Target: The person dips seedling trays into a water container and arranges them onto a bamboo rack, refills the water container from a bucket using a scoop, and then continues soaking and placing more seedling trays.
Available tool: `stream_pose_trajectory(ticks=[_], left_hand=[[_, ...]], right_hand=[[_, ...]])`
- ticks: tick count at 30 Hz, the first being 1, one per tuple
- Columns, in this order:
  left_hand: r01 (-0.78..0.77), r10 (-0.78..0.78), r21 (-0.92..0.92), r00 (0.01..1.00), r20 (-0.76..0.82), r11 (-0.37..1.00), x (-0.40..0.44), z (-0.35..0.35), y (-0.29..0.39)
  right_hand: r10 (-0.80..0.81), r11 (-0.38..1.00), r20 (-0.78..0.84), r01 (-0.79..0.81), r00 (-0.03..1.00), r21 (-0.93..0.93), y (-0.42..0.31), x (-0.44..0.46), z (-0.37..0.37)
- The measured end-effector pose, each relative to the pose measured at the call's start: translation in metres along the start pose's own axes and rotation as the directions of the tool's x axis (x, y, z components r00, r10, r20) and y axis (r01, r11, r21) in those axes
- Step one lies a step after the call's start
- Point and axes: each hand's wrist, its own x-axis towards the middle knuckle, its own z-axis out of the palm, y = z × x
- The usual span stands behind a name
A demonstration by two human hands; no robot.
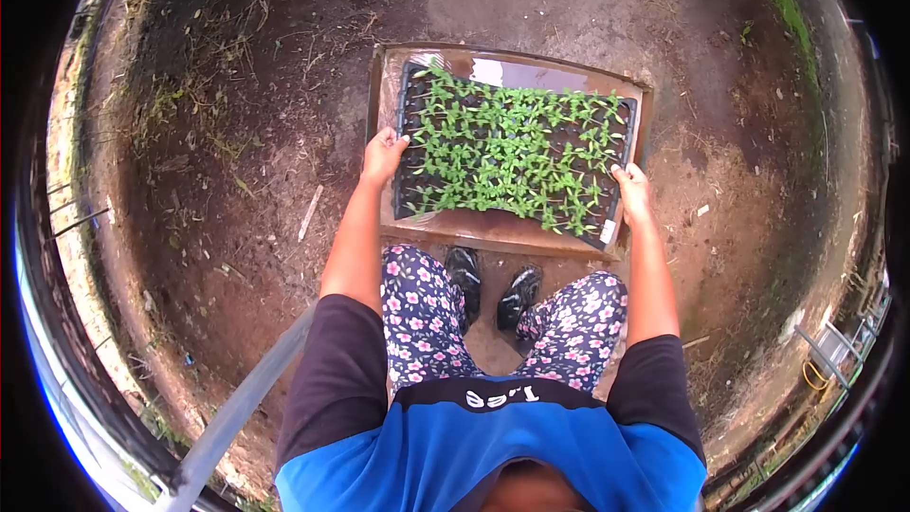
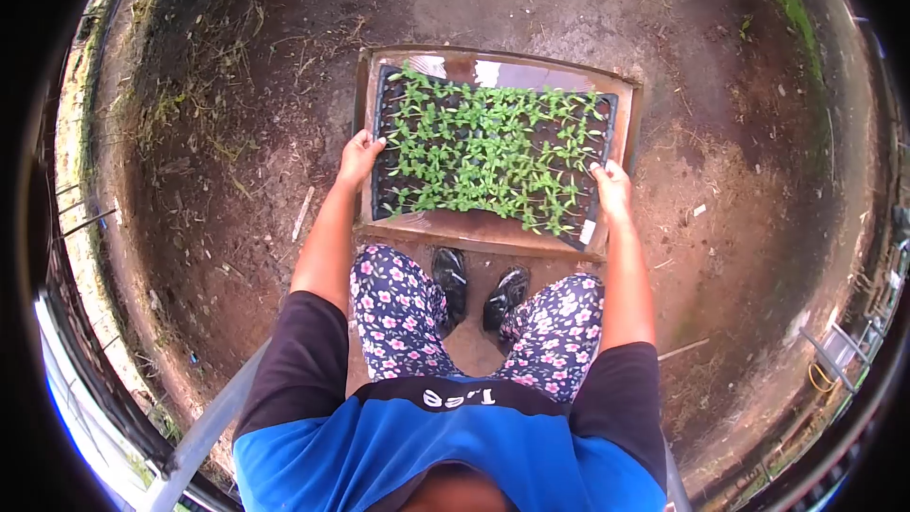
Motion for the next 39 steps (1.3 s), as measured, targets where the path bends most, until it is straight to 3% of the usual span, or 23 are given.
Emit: stream_pose_trajectory(ticks=[1, 2, 4, 8, 10, 11, 12, 14, 16, 17, 18, 20, 22, 23, 26, 29, 30, 32, 33, 34, 36, 37, 39], left_hand=[[-0.058, 0.059, -0.062, 0.998, 0.025, 0.996, -0.017, -0.005, 0.025], [-0.073, 0.074, 0.053, 0.997, -0.014, 0.996, -0.033, -0.020, 0.053], [-0.102, 0.101, -0.009, 0.994, -0.035, 0.995, -0.059, -0.080, 0.084], [-0.041, 0.058, -0.358, 0.998, 0.036, 0.933, -0.157, -0.198, 0.234], [-0.009, 0.060, -0.537, 0.995, 0.077, 0.843, -0.173, -0.231, 0.264], [0.014, 0.033, -0.501, 0.996, 0.083, 0.865, -0.167, -0.230, 0.281], [-0.060, 0.112, -0.502, 0.991, 0.073, 0.863, -0.178, -0.233, 0.290], [-0.157, 0.203, -0.456, 0.978, 0.055, 0.876, -0.200, -0.238, 0.287], [-0.210, 0.237, -0.358, 0.971, 0.033, 0.910, -0.201, -0.222, 0.276], [-0.198, 0.200, -0.192, 0.980, -0.010, 0.961, -0.183, -0.234, 0.283], [-0.158, 0.162, 0.056, 0.985, -0.067, 0.986, -0.195, -0.211, 0.301], [-0.223, 0.306, 0.403, 0.940, -0.154, 0.888, -0.193, -0.146, 0.297], [-0.124, 0.228, 0.289, 0.905, -0.360, 0.949, -0.205, -0.095, 0.294], [-0.148, 0.239, 0.262, 0.901, -0.362, 0.954, -0.208, -0.106, 0.298], [-0.196, 0.261, 0.212, 0.900, -0.349, 0.957, -0.249, -0.192, 0.324], [-0.212, 0.152, -0.164, 0.936, -0.319, 0.963, -0.304, -0.314, 0.348], [-0.282, 0.203, -0.212, 0.922, -0.330, 0.936, -0.323, -0.357, 0.357], [-0.251, 0.194, -0.083, 0.886, -0.421, 0.965, -0.382, -0.444, 0.393], [-0.291, 0.213, -0.119, 0.874, -0.436, 0.949, -0.402, -0.487, 0.399], [-0.247, 0.145, -0.156, 0.865, -0.480, 0.956, -0.421, -0.528, 0.404], [-0.170, 0.109, -0.051, 0.807, -0.580, 0.984, -0.450, -0.610, 0.401], [-0.031, 0.169, 0.208, 0.702, -0.692, 0.978, -0.469, -0.644, 0.403], [0.069, 0.243, 0.325, 0.520, -0.819, 0.943, -0.479, -0.724, 0.367]], right_hand=[[0.003, 1.000, -0.001, -0.003, 1.000, -0.008, -0.040, -0.027, 0.003], [-0.002, 0.999, 0.004, 0.003, 1.000, -0.032, -0.073, -0.047, -0.014], [-0.045, 0.998, 0.030, 0.046, 0.999, -0.052, -0.117, -0.082, -0.058], [-0.029, 0.948, 0.168, -0.026, 0.985, 0.317, -0.258, -0.170, -0.142], [-0.026, 0.964, -0.021, 0.031, 0.999, 0.263, -0.309, -0.191, -0.146], [-0.007, 0.957, 0.026, -0.001, 1.000, 0.291, -0.323, -0.170, -0.155], [-0.030, 0.917, 0.105, -0.015, 0.994, 0.399, -0.322, -0.175, -0.161], [-0.113, 0.919, 0.168, 0.039, 0.979, 0.392, -0.316, -0.209, -0.170], [-0.133, 0.920, 0.134, 0.072, 0.982, 0.386, -0.308, -0.238, -0.170], [-0.003, 0.960, 0.179, -0.047, 0.984, 0.277, -0.353, -0.229, -0.140], [0.010, 0.973, 0.190, -0.053, 0.982, 0.224, -0.352, -0.225, -0.136], [-0.057, 0.998, 0.046, 0.058, 0.997, -0.010, -0.328, -0.202, -0.097], [-0.222, 0.921, 0.097, 0.241, 0.970, -0.306, -0.326, -0.195, -0.064], [-0.293, 0.892, 0.081, 0.302, 0.953, -0.337, -0.335, -0.198, -0.061], [-0.247, 0.951, 0.021, 0.246, 0.969, -0.186, -0.401, -0.231, -0.092], [-0.230, 0.973, 0.168, 0.229, 0.958, 0.031, -0.498, -0.296, -0.093], [-0.230, 0.973, 0.243, 0.213, 0.942, 0.094, -0.529, -0.321, -0.074], [-0.306, 0.951, 0.395, 0.266, 0.866, 0.156, -0.576, -0.351, -0.030], [-0.331, 0.943, 0.480, 0.274, 0.813, 0.188, -0.594, -0.361, -0.003], [-0.378, 0.926, 0.526, 0.299, 0.762, 0.233, -0.609, -0.370, 0.033], [-0.404, 0.913, 0.642, 0.247, 0.652, 0.324, -0.639, -0.411, 0.115], [-0.390, 0.920, 0.706, 0.225, 0.591, 0.320, -0.645, -0.414, 0.156], [-0.414, 0.910, 0.745, 0.209, 0.523, 0.358, -0.658, -0.443, 0.242]])
